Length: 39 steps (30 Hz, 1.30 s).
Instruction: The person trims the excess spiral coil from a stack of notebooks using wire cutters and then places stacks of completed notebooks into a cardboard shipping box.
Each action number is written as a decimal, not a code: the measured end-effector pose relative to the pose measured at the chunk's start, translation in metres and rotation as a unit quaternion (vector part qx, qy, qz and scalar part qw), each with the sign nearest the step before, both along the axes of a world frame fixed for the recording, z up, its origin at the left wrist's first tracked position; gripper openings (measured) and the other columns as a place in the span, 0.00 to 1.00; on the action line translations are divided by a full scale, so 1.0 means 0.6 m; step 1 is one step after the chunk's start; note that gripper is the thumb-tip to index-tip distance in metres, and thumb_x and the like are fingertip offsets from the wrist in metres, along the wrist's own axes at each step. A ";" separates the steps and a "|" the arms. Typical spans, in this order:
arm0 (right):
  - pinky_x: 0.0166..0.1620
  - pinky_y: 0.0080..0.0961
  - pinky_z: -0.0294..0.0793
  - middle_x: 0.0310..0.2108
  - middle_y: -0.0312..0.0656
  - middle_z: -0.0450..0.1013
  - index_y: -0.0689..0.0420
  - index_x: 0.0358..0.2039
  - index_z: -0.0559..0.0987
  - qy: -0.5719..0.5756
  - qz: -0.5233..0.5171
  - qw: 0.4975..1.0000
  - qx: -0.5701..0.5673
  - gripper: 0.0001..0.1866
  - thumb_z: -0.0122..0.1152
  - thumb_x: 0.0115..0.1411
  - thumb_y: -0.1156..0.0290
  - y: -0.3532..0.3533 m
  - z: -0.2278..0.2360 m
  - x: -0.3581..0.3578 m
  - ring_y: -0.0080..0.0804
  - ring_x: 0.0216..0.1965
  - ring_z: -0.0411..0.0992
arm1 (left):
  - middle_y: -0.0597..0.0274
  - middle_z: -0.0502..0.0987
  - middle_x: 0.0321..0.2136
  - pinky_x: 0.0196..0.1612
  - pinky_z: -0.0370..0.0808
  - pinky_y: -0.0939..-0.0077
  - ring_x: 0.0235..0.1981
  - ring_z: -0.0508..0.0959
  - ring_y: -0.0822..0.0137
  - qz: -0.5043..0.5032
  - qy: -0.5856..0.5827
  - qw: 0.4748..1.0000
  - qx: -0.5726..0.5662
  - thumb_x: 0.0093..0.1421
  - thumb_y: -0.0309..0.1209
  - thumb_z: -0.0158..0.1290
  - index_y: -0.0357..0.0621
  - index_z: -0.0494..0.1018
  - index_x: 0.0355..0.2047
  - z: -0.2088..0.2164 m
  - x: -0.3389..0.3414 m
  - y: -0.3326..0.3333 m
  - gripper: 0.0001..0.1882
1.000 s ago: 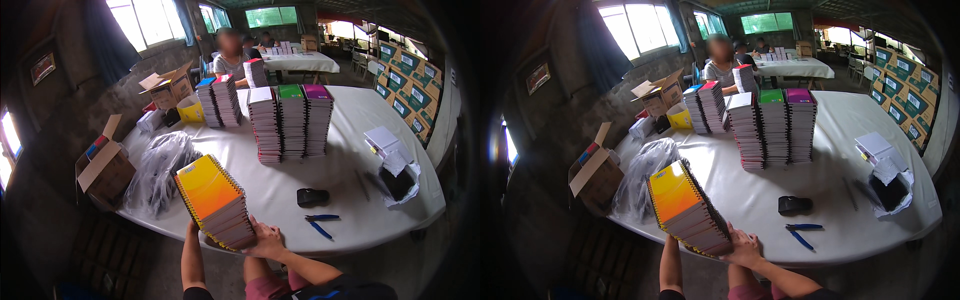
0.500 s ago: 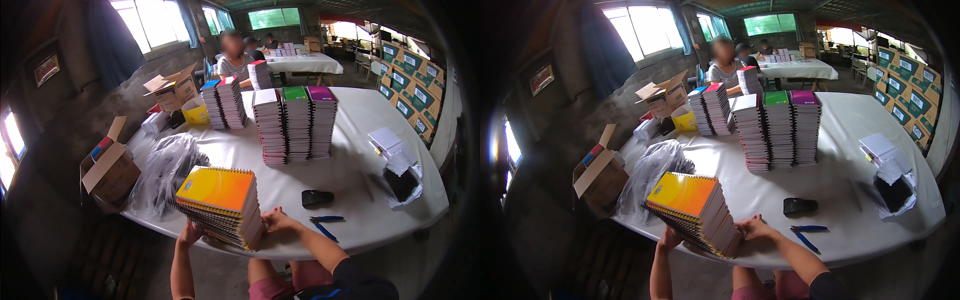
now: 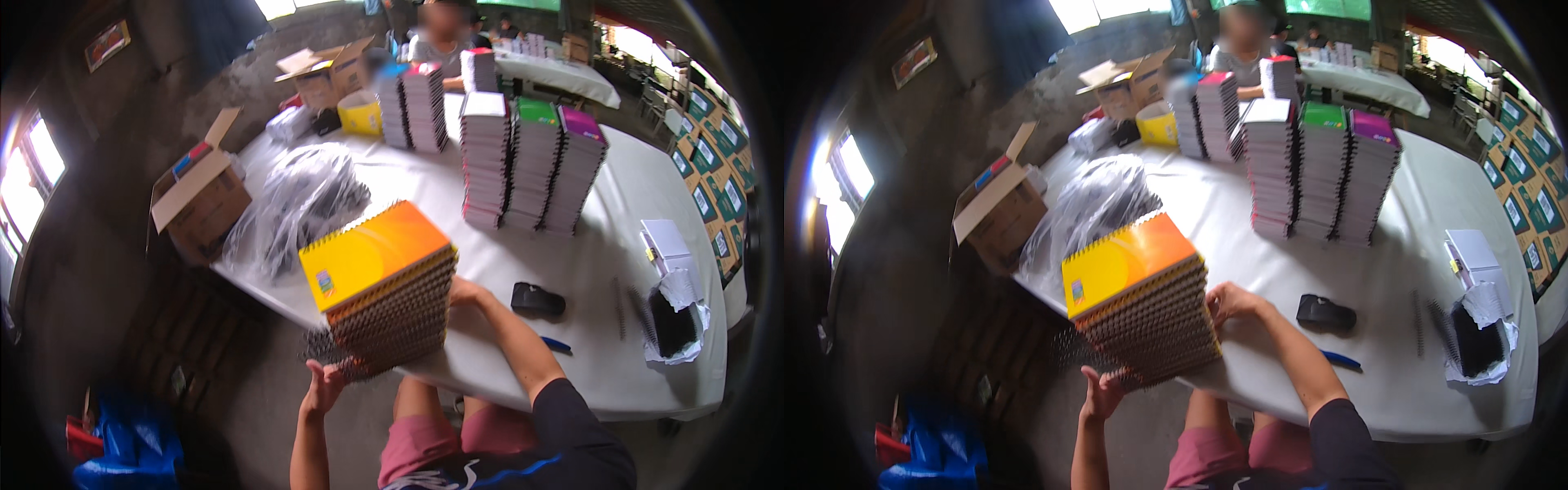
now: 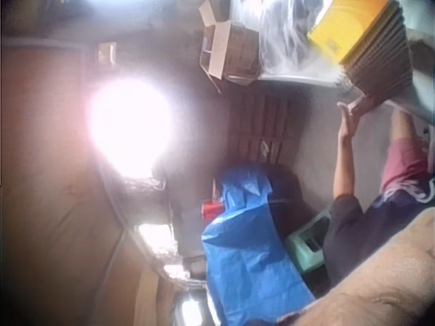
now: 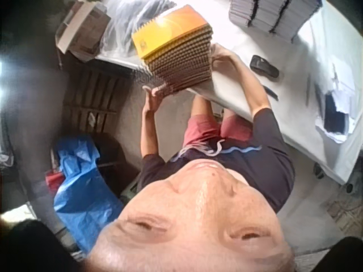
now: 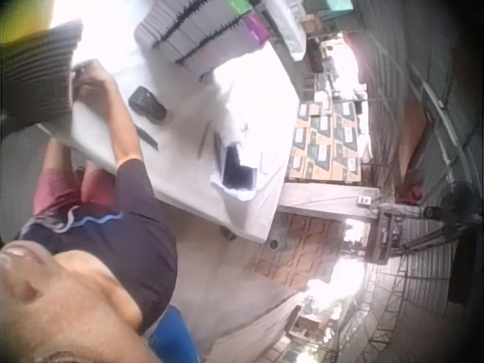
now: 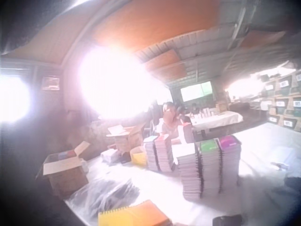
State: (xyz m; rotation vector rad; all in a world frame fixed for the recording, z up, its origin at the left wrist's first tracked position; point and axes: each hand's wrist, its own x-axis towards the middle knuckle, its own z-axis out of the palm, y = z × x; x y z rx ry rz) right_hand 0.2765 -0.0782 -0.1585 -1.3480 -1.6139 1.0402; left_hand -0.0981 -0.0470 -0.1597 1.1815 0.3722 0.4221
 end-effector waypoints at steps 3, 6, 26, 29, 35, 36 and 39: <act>0.34 0.22 0.73 0.26 0.35 0.76 0.58 0.36 0.80 -0.077 -0.021 0.997 0.001 0.19 0.71 0.39 0.76 -0.003 -0.005 0.011 0.21 0.28 0.72 | 0.56 0.64 0.59 0.64 0.50 0.55 0.61 0.61 0.58 0.029 0.001 0.999 -0.022 0.50 0.74 0.22 0.36 0.63 0.57 -0.010 0.008 -0.017 0.56; 0.43 0.25 0.73 0.31 0.41 0.76 0.57 0.39 0.79 -0.148 -0.039 0.988 0.016 0.22 0.71 0.39 0.70 -0.031 0.030 0.000 0.28 0.36 0.74 | 0.56 0.67 0.56 0.63 0.51 0.56 0.59 0.63 0.58 0.067 0.033 0.997 -0.009 0.54 0.71 0.24 0.36 0.65 0.56 0.008 0.015 -0.027 0.51; 0.52 0.33 0.60 0.41 0.47 0.72 0.53 0.40 0.78 -0.183 -0.102 0.966 0.154 0.19 0.55 0.45 0.74 -0.129 -0.015 -0.094 0.43 0.45 0.69 | 0.54 0.76 0.38 0.44 0.75 0.68 0.39 0.77 0.64 0.261 -0.189 0.917 -0.233 0.53 0.69 0.41 0.35 0.63 0.53 -0.067 0.215 0.038 0.46; 0.49 0.32 0.65 0.41 0.47 0.72 0.55 0.41 0.77 -0.197 -0.095 0.970 0.107 0.21 0.60 0.42 0.75 -0.103 -0.035 -0.072 0.46 0.45 0.69 | 0.56 0.76 0.38 0.39 0.77 0.72 0.34 0.78 0.66 0.197 -0.173 0.952 -0.161 0.52 0.71 0.39 0.38 0.61 0.55 -0.180 0.167 0.087 0.48; 0.55 0.35 0.63 0.47 0.51 0.69 0.58 0.44 0.75 -0.032 -0.112 0.992 0.047 0.23 0.63 0.43 0.73 -0.113 -0.030 -0.071 0.49 0.51 0.65 | 0.52 0.70 0.51 0.55 0.67 0.65 0.51 0.72 0.60 0.133 -0.074 0.986 -0.063 0.49 0.77 0.23 0.34 0.55 0.60 -0.009 0.173 0.064 0.58; 0.57 0.34 0.61 0.49 0.52 0.68 0.58 0.45 0.75 0.057 -0.107 0.992 0.046 0.25 0.64 0.43 0.72 -0.115 -0.025 -0.086 0.50 0.54 0.63 | 0.52 0.66 0.56 0.59 0.63 0.64 0.55 0.68 0.58 0.116 -0.061 0.987 -0.091 0.48 0.77 0.23 0.33 0.52 0.61 0.020 0.164 0.070 0.60; 0.68 0.35 0.33 0.68 0.51 0.31 0.58 0.66 0.32 0.176 -0.225 0.947 0.145 0.61 0.65 0.47 0.51 -0.179 0.008 -0.147 0.43 0.69 0.30 | 0.52 0.58 0.62 0.62 0.56 0.59 0.61 0.60 0.54 0.112 -0.053 0.988 -0.087 0.50 0.76 0.25 0.37 0.48 0.64 0.048 0.175 0.096 0.57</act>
